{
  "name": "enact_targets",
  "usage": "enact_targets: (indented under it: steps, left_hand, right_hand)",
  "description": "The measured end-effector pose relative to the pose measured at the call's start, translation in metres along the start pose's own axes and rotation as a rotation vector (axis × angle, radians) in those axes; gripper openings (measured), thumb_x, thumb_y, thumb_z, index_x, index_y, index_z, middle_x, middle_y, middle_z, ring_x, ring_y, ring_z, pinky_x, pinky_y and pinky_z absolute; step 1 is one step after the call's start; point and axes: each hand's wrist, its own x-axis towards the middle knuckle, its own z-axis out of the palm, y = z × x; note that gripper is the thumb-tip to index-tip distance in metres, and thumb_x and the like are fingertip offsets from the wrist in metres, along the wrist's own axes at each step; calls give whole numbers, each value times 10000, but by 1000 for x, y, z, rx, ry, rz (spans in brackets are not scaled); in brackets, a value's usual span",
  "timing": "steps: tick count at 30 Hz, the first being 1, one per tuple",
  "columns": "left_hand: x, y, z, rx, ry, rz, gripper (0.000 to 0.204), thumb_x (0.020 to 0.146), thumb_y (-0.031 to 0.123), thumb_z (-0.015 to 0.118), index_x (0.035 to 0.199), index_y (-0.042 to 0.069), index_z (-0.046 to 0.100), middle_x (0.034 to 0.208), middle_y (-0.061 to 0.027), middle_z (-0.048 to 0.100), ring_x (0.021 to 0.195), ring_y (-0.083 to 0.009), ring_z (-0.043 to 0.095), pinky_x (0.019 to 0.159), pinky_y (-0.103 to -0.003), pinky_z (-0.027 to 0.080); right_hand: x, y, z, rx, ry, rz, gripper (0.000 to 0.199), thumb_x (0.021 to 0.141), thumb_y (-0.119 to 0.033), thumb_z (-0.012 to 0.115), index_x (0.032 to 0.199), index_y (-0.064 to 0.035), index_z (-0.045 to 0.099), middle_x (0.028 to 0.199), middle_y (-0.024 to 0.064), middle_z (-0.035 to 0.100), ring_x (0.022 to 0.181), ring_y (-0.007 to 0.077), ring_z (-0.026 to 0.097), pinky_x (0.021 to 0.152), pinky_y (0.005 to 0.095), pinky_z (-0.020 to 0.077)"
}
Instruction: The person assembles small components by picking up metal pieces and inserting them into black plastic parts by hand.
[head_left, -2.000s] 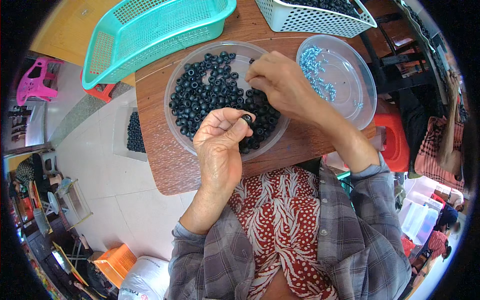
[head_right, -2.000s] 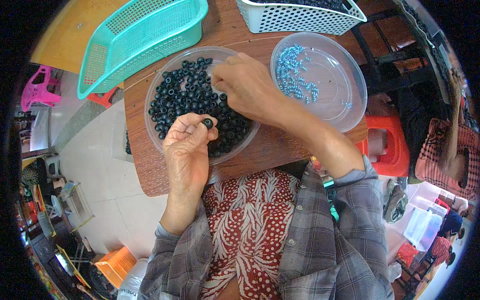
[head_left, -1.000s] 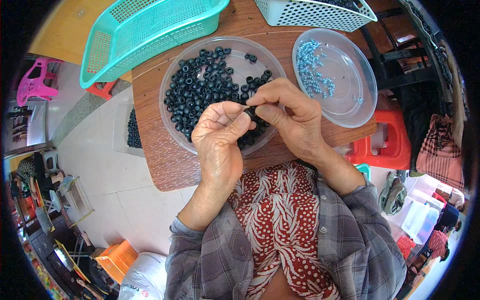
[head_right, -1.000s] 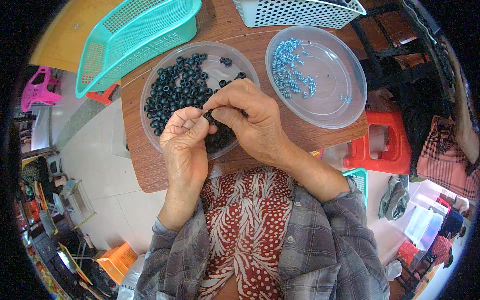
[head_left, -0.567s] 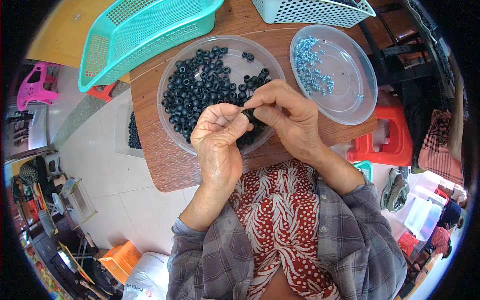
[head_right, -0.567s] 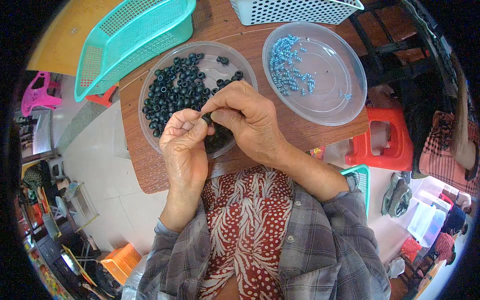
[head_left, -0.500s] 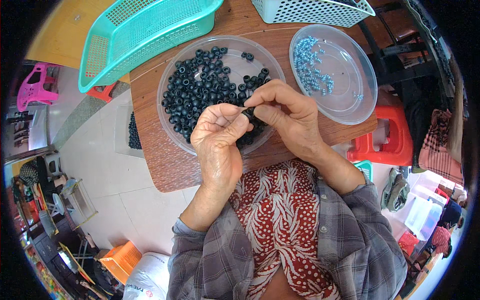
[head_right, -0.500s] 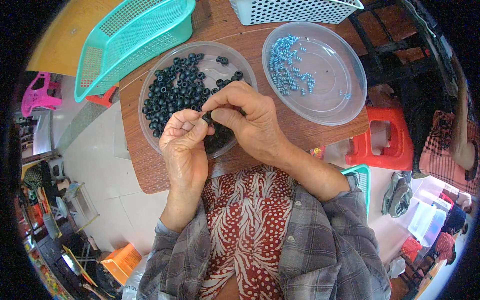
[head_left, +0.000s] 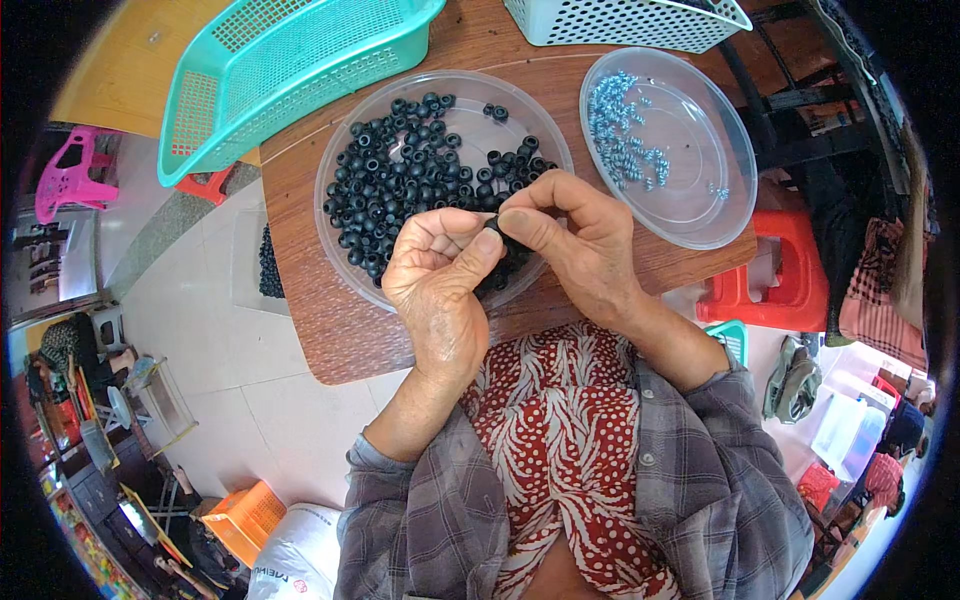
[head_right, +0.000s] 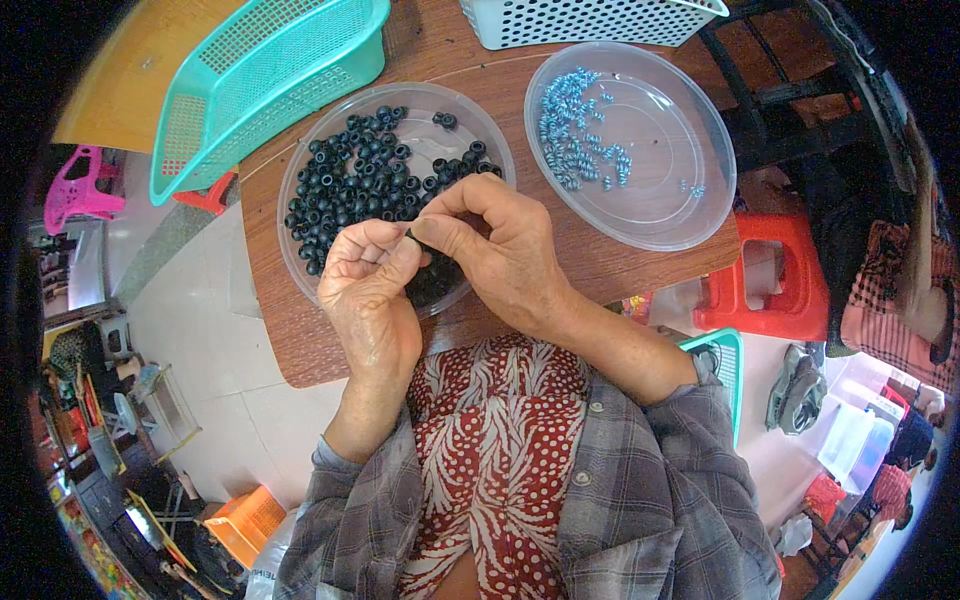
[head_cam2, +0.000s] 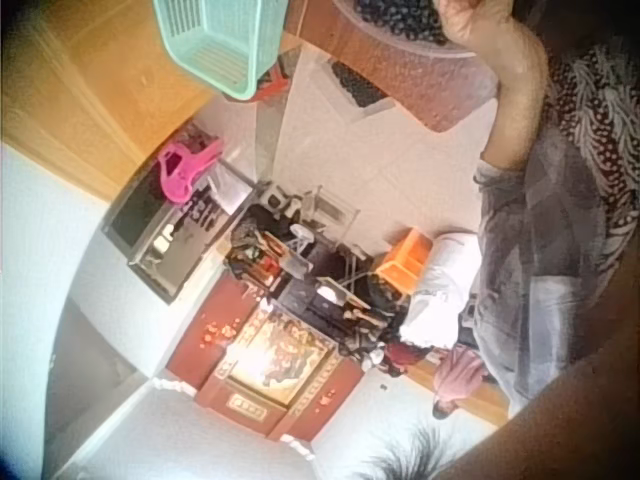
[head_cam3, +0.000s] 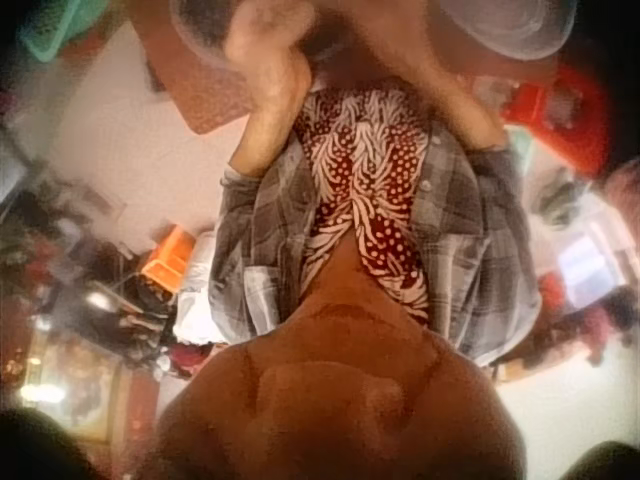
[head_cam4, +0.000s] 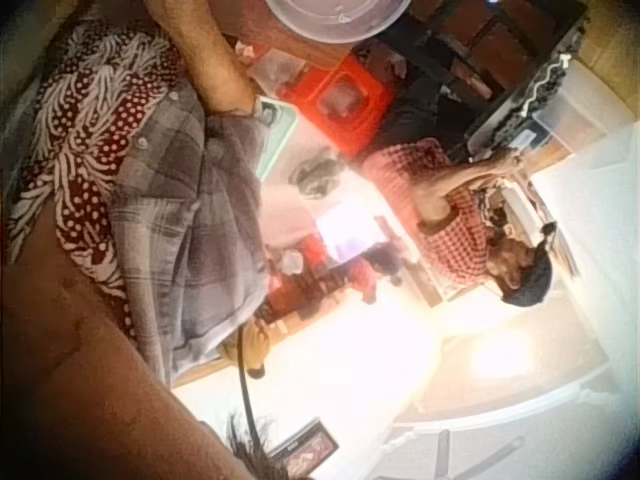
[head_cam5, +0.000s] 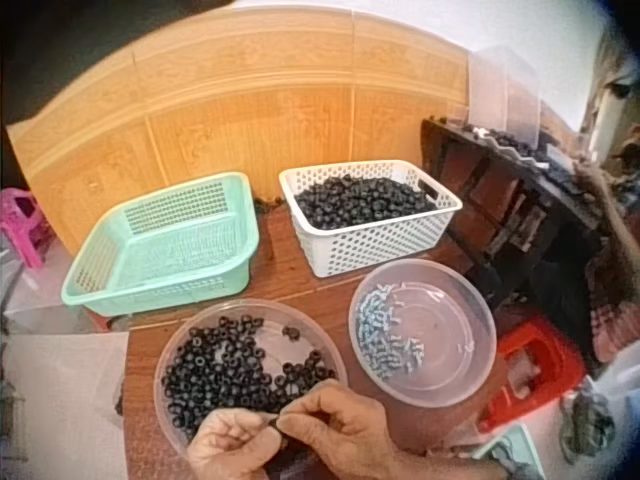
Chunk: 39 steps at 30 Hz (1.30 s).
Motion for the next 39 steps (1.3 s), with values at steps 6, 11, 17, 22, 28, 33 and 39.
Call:
enact_targets:
  steps: [6,11,17,22,28,33,39]
  left_hand:
    - [-1,-3,3,0,8,40,188,782,-76,667,925,-10,564,925,-106,638,782,-137,615,718,-254,540]
    - [-1,-3,1,20,2,71,194,777,-91,663,921,-6,563,921,-108,641,791,-139,612,723,-256,538]
    - [1,-5,-1,40,36,39,195,775,-90,665,920,-6,566,926,-101,639,792,-137,607,716,-259,531]
    - [2,-6,-1,21,40,28,189,779,-90,661,918,-5,566,925,-99,637,788,-143,603,727,-268,526]
    - [2,-2,1,-21,17,8,178,790,-84,649,927,-6,566,927,-102,638,799,-147,604,734,-279,521]
    - [0,6,4,-45,17,-32,159,806,-64,643,935,-10,567,905,-95,638,801,-142,606,740,-276,514]
    - [2,11,3,-74,21,-80,166,801,-47,656,942,-5,578,878,-67,632,794,-126,602,759,-248,493]
  right_hand:
    - [2,-8,-4,-106,-2,18,105,808,-87,677,798,14,649,736,44,613,688,84,556,595,243,447]
    - [12,-12,-10,-30,-125,186,156,829,-133,686,806,17,650,710,2,609,668,52,528,599,207,431]
    - [16,-5,-12,47,-158,284,210,836,-185,685,785,16,650,697,5,607,658,60,537,585,202,426]
    - [13,2,-3,19,-65,182,210,820,-173,685,789,27,630,683,22,608,638,51,525,543,218,425]
    - [5,-1,6,-114,56,-92,120,804,-82,679,838,15,619,719,67,605,643,132,552,556,277,435]
    - [3,4,3,-354,61,-462,133,760,-26,669,880,0,618,747,106,581,686,263,551,587,344,434]
    - [-1,11,2,-495,93,-718,311,670,29,670,974,-3,612,877,123,584,741,293,538,617,375,435]
